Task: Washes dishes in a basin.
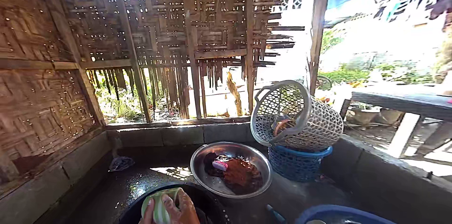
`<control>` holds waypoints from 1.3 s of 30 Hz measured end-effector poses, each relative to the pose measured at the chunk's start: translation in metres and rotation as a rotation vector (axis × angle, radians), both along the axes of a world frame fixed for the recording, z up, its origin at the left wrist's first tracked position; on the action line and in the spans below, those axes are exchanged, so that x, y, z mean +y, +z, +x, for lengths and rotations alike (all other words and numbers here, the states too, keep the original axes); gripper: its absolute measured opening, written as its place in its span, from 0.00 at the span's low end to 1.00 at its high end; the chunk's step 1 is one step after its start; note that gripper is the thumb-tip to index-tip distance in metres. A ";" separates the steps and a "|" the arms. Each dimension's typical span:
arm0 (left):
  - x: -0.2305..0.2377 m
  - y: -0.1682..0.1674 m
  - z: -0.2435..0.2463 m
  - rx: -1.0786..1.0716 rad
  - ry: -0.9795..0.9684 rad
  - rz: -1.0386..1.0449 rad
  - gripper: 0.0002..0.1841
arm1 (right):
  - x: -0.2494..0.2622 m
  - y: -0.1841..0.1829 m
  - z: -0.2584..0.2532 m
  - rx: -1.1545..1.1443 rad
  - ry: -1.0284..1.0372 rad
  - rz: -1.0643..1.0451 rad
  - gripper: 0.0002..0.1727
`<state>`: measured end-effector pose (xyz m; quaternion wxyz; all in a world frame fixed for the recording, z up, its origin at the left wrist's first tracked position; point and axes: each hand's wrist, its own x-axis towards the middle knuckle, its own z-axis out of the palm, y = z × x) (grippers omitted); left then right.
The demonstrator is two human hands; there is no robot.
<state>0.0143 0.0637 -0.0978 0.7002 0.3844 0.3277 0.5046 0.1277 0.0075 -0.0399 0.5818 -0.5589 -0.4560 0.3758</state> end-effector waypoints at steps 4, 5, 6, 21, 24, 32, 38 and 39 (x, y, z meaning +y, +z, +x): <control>0.008 -0.005 -0.013 -0.323 -0.181 -0.128 0.37 | -0.017 0.020 -0.007 -0.423 0.249 0.079 0.19; 0.007 -0.005 -0.016 -0.338 -0.213 -0.140 0.37 | -0.022 0.024 -0.010 -0.568 0.184 0.116 0.17; 0.005 -0.004 -0.016 -0.346 -0.225 -0.161 0.36 | -0.026 0.029 -0.010 -0.685 0.126 0.125 0.16; -0.005 -0.002 -0.034 0.293 -0.264 -0.195 0.23 | -0.047 -0.035 -0.013 -1.159 0.446 -0.213 0.23; -0.006 -0.004 -0.035 0.310 -0.287 -0.212 0.27 | -0.040 -0.054 -0.010 -1.021 0.291 -0.050 0.27; -0.003 -0.008 -0.015 0.142 -0.052 0.258 0.38 | -0.003 -0.027 -0.007 0.018 -0.144 -0.212 0.20; 0.002 0.001 -0.026 0.213 -0.238 -0.124 0.19 | -0.038 -0.036 -0.031 0.211 0.156 -0.205 0.21; 0.004 0.000 -0.029 0.279 -0.300 -0.137 0.19 | -0.043 -0.050 -0.033 -0.056 0.194 -0.160 0.26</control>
